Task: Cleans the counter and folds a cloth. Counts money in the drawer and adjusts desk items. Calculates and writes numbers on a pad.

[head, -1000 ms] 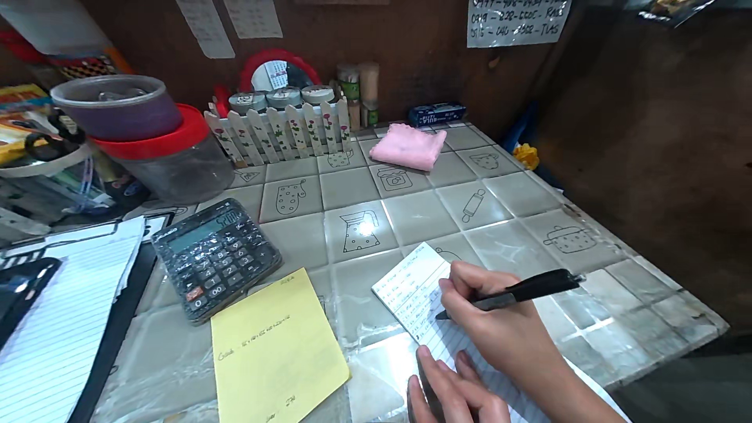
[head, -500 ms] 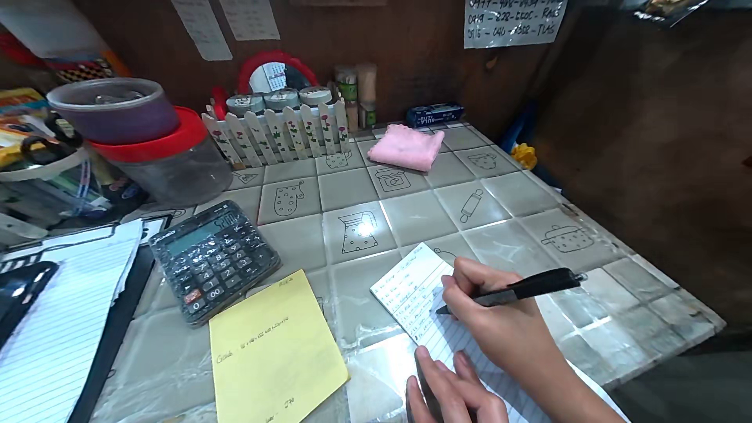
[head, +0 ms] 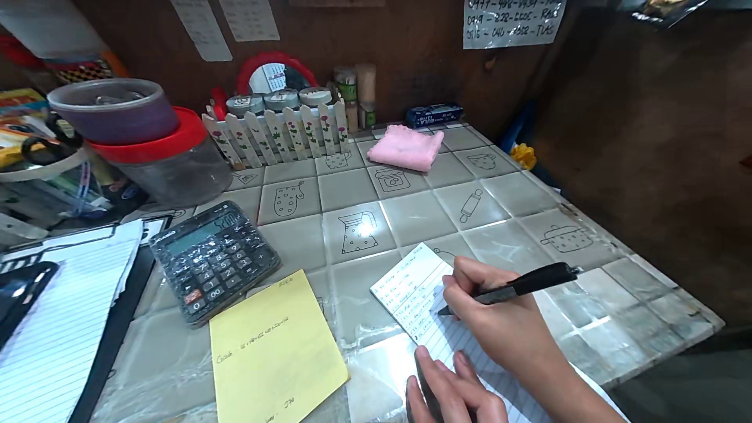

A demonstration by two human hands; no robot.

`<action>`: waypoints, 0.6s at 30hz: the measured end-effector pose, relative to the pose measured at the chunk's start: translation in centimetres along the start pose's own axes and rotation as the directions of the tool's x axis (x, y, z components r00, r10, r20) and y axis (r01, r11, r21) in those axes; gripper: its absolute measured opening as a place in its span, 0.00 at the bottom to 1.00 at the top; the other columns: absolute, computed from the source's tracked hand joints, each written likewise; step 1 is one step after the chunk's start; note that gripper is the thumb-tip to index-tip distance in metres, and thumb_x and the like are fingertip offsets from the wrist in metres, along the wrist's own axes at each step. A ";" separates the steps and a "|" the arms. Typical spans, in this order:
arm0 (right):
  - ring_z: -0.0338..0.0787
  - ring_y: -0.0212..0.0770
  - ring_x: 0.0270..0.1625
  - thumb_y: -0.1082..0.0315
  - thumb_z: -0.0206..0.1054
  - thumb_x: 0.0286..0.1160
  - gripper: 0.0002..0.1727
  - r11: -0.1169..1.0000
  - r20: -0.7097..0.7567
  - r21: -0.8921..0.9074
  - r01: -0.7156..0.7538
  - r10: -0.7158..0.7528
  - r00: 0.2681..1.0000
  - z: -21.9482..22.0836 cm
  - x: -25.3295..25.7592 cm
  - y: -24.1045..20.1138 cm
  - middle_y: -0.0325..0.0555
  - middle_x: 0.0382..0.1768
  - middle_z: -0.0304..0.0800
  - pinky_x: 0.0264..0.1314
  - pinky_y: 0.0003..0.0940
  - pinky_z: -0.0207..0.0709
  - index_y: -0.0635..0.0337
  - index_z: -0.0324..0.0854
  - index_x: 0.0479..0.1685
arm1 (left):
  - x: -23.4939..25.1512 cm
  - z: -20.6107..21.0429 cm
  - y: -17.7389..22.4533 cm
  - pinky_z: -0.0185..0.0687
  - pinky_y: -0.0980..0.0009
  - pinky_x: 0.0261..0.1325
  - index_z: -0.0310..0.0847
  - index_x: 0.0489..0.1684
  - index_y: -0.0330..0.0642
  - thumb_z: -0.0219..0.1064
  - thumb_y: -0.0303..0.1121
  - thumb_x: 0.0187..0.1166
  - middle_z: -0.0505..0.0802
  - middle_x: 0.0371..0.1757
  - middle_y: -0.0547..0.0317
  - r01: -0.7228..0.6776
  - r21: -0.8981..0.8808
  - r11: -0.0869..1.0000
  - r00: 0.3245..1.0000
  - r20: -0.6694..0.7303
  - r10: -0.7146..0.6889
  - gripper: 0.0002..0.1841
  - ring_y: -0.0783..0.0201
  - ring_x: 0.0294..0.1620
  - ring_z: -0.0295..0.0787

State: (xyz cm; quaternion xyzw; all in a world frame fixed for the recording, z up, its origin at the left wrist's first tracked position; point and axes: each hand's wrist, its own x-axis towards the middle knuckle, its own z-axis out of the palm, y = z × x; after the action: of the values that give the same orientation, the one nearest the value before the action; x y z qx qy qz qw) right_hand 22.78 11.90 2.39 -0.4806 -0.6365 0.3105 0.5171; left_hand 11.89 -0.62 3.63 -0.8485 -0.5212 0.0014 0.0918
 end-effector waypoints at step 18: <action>0.76 0.31 0.12 0.62 0.66 0.81 0.18 0.959 -0.002 0.176 -0.224 0.228 0.974 -0.9 1.1 -0.9 0.43 0.13 0.80 0.13 0.20 0.64 0.53 0.74 0.19 | 0.0 0.4 0.1 0.77 0.38 0.66 0.74 0.71 0.20 0.49 0.22 0.87 0.81 0.73 0.23 -0.007 -0.006 1.000 0.999 -0.036 0.007 0.19 0.27 0.69 0.83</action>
State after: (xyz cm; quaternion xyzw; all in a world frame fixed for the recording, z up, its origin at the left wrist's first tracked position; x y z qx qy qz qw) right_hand 23.36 12.49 3.87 -0.5063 -0.5420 0.4168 0.5255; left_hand 11.89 -0.59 3.26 -0.8505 -0.5164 -0.0152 0.0985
